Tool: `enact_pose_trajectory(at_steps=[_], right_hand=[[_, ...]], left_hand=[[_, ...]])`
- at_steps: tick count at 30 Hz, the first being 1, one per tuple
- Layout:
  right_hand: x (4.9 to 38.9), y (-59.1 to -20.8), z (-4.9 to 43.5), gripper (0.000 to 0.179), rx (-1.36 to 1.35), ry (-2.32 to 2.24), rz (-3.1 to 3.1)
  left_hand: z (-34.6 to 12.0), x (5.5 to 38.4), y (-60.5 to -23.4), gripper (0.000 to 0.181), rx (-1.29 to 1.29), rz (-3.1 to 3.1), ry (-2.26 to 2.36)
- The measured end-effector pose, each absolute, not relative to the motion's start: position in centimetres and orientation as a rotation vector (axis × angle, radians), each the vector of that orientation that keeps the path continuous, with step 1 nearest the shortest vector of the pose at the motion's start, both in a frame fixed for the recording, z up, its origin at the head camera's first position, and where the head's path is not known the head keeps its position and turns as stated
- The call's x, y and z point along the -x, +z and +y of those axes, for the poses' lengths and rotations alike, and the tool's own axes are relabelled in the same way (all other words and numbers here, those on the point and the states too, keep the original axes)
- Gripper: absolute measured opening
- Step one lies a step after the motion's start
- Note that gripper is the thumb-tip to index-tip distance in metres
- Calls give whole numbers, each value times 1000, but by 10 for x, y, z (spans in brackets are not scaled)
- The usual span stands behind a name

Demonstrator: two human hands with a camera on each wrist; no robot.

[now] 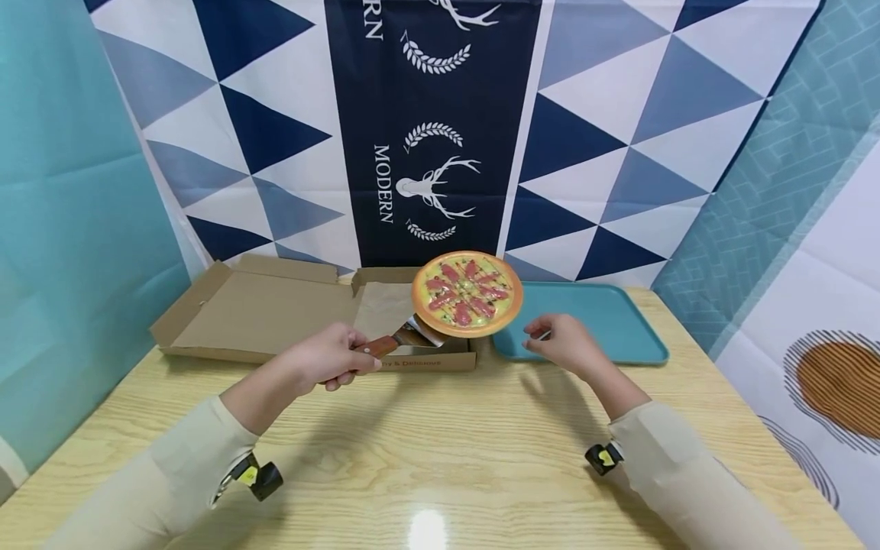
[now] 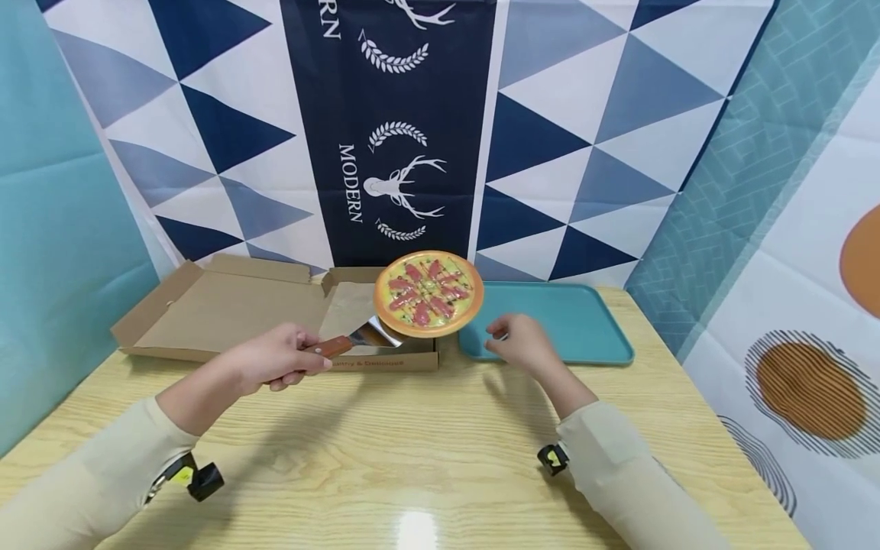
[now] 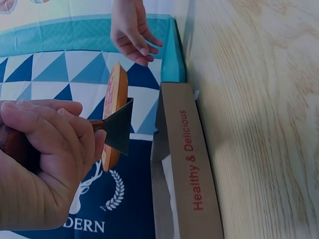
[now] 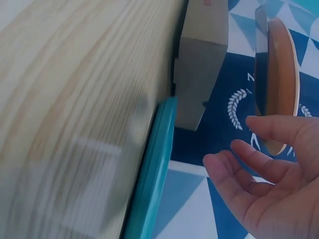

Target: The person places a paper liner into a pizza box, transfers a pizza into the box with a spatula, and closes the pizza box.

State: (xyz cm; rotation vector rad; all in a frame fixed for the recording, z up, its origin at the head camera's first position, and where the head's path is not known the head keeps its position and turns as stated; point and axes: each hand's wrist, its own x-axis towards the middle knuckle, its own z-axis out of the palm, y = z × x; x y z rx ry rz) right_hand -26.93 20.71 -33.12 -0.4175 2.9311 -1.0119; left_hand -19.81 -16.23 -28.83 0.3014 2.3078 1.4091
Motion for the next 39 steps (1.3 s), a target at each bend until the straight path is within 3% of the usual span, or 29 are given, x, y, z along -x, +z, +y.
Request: enact_pose_trajectory(at_steps=[7, 22, 39], right_hand=[[280, -340, 190, 33, 399, -1195, 2816], [297, -354, 169, 47, 287, -1471, 2550], [314, -364, 144, 50, 54, -1787, 2190]], left_hand=[[-170, 194, -287, 26, -311, 2300, 1428], [-194, 187, -288, 24, -298, 2290, 1438], [-222, 195, -288, 22, -275, 2327, 1399]])
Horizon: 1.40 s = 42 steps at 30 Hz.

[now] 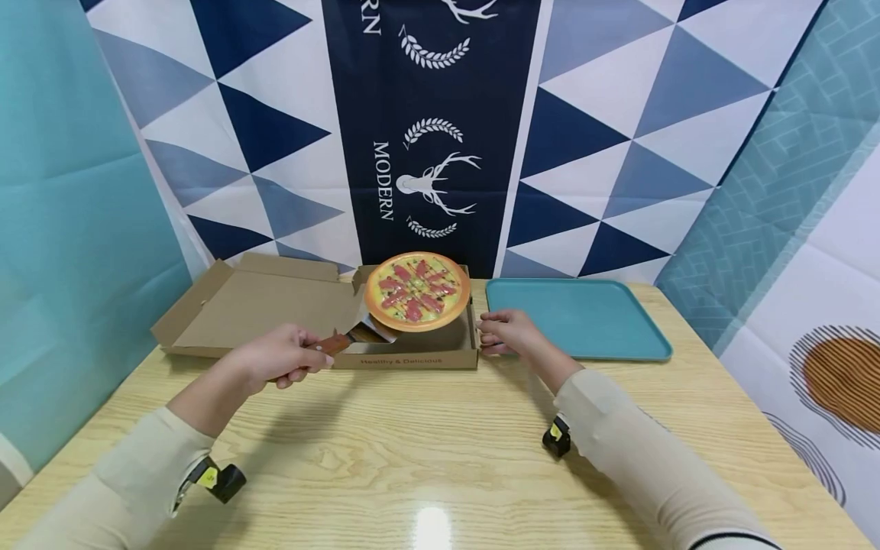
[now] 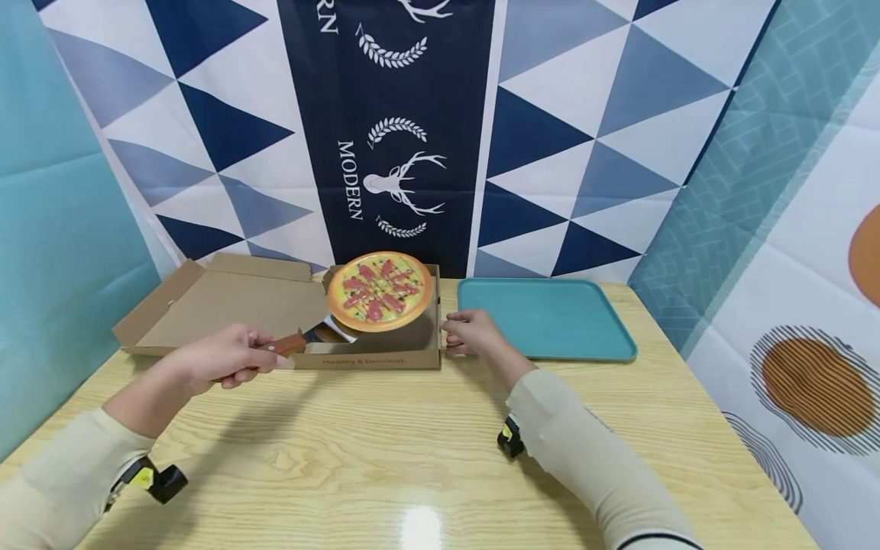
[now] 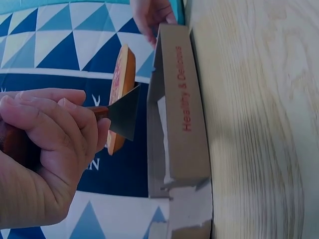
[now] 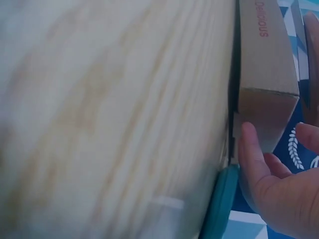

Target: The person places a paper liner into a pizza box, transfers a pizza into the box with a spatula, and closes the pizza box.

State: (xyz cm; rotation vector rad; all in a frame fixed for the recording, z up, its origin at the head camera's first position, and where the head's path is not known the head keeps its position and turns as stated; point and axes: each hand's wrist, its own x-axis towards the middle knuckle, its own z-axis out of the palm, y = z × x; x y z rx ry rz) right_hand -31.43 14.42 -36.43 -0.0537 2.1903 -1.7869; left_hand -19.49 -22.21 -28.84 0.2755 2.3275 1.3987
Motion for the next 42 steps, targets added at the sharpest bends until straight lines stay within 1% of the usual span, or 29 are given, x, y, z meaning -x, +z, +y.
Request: enact_pose_trajectory(at_steps=[3, 8, 14, 15, 19, 22, 29, 35, 42], right_hand=[[314, -365, 144, 54, 37, -1829, 2132], [314, -363, 145, 61, 92, -1830, 2066], [313, -361, 143, 67, 150, -1784, 2014], [313, -360, 142, 68, 152, -1781, 2010], [313, -361, 140, 68, 163, -1753, 2021], [313, -361, 141, 68, 168, -1731, 2035], [314, -363, 142, 72, 172, -1705, 2041], [314, -362, 142, 72, 174, -1673, 2060], [313, -359, 140, 69, 154, -1668, 2056]], left_hand=[[-227, 197, -287, 21, -274, 2327, 1392], [-237, 202, -287, 21, -272, 2342, 1366], [-249, 208, -288, 33, -277, 2332, 1375], [-250, 209, -289, 32, -283, 2329, 1378], [-255, 214, -290, 17, -294, 2321, 1358], [-258, 218, -291, 12, -301, 2328, 1329], [-261, 227, -295, 13, -265, 2346, 1301], [-261, 231, -294, 23, -229, 2355, 1287], [-261, 237, -289, 20, -251, 2360, 1242]])
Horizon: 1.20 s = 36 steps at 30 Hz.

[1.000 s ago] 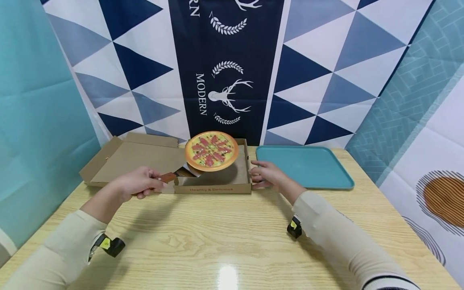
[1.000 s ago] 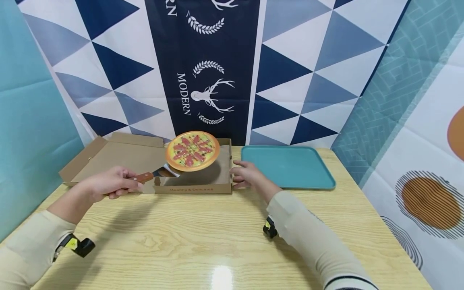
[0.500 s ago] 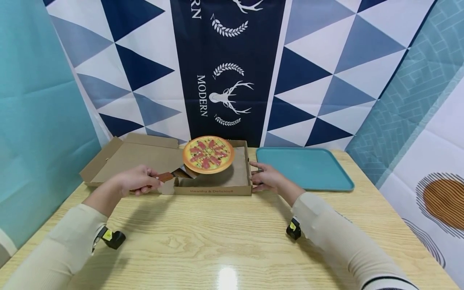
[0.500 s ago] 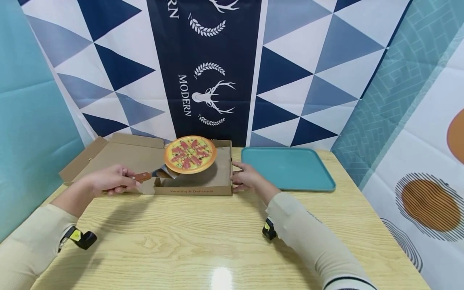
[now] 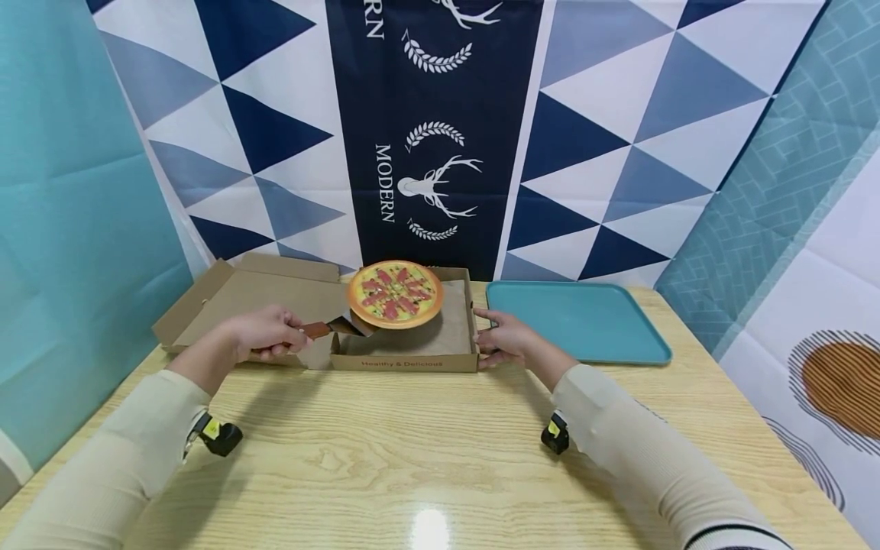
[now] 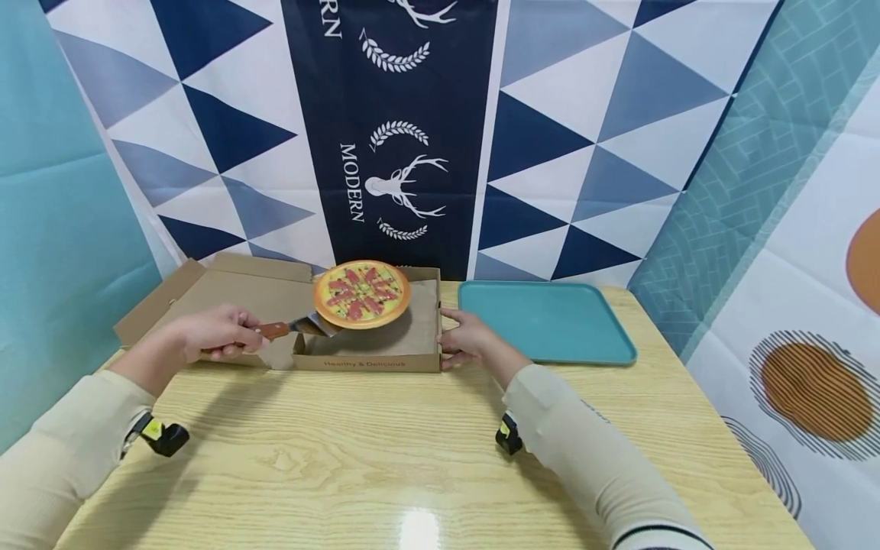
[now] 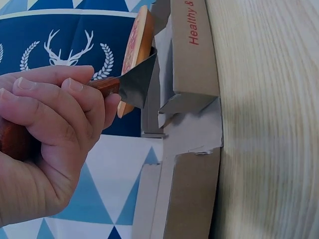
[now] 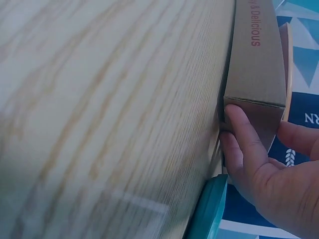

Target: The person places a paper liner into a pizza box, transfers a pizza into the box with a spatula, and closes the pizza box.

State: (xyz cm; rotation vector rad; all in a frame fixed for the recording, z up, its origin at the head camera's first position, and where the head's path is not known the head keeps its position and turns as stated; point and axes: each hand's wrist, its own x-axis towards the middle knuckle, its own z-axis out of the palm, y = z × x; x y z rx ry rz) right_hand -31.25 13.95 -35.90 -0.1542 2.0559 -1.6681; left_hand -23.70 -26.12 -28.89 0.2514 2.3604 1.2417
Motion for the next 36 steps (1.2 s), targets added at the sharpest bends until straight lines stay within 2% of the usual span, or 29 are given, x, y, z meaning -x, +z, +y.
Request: enact_pose_trajectory(at_steps=[11, 17, 30, 36], right_hand=[[312, -357, 139, 70, 156, -1658, 2052], [313, -358, 139, 70, 144, -1652, 2058], [313, -358, 141, 70, 185, -1653, 2043], [312, -357, 141, 70, 196, -1646, 2043]], left_hand=[[-255, 248, -284, 17, -233, 2328, 1171], [-251, 253, -281, 23, -212, 2304, 1151], [-248, 268, -277, 12, -194, 2285, 1053], [-247, 270, -277, 16, -177, 2274, 1055]])
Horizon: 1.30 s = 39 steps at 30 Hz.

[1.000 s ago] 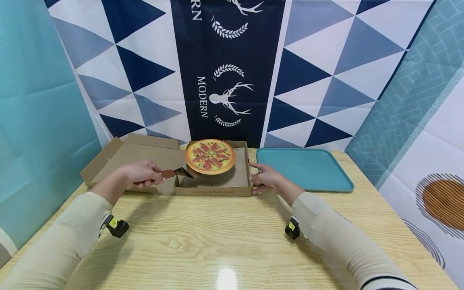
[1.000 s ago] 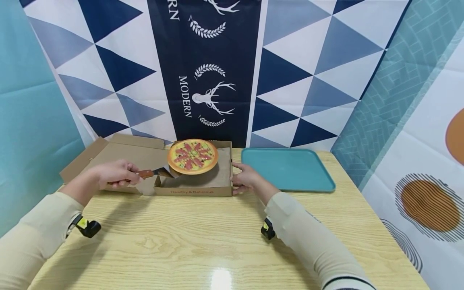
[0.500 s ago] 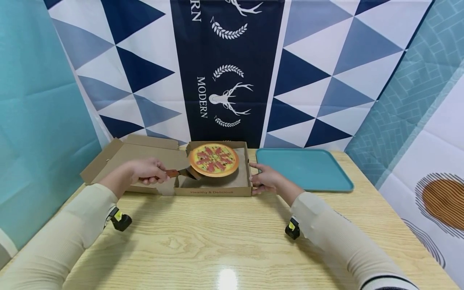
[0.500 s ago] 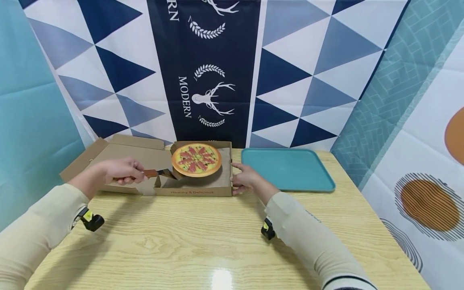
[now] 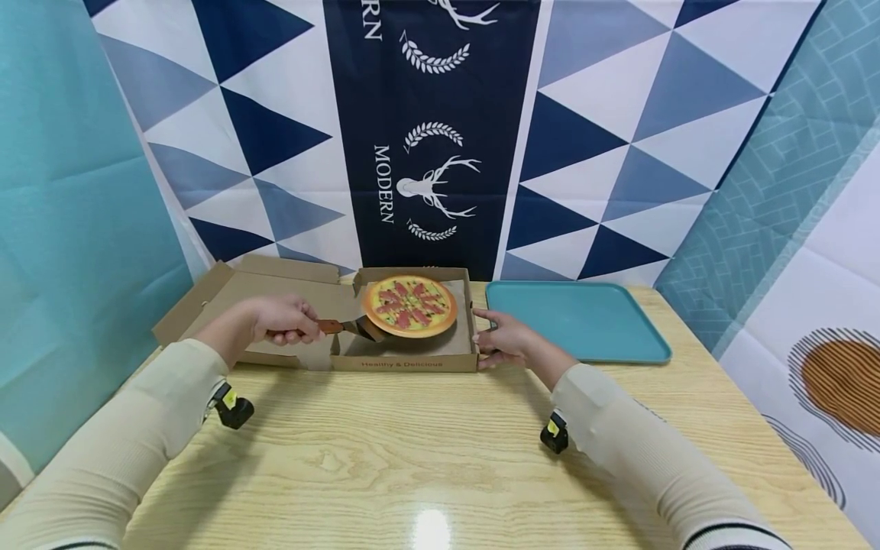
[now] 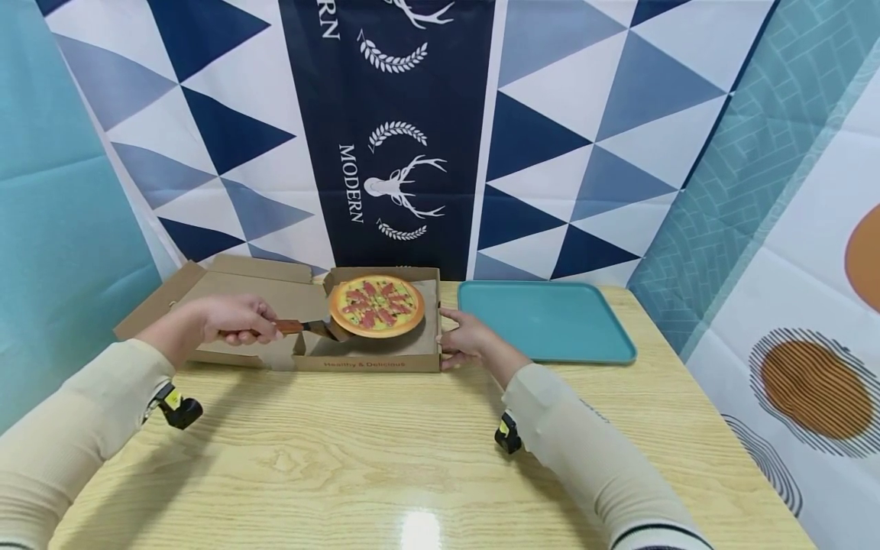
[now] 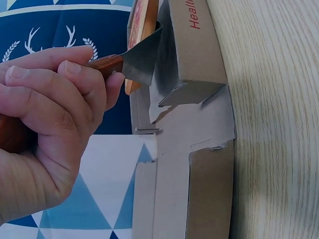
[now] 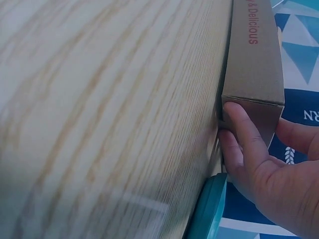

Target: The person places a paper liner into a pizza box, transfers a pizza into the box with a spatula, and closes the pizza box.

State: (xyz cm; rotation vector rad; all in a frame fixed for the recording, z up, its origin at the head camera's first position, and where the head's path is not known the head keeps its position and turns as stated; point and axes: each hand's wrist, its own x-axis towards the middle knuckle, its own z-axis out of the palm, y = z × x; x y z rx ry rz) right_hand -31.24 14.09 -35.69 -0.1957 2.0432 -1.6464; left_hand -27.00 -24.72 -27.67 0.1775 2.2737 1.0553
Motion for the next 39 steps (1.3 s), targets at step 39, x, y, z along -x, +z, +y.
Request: enact_pose_trajectory(at_steps=[39], right_hand=[[313, -358, 140, 69, 207, -1653, 2046]], left_hand=[[-235, 289, -276, 15, -220, 2304, 715]])
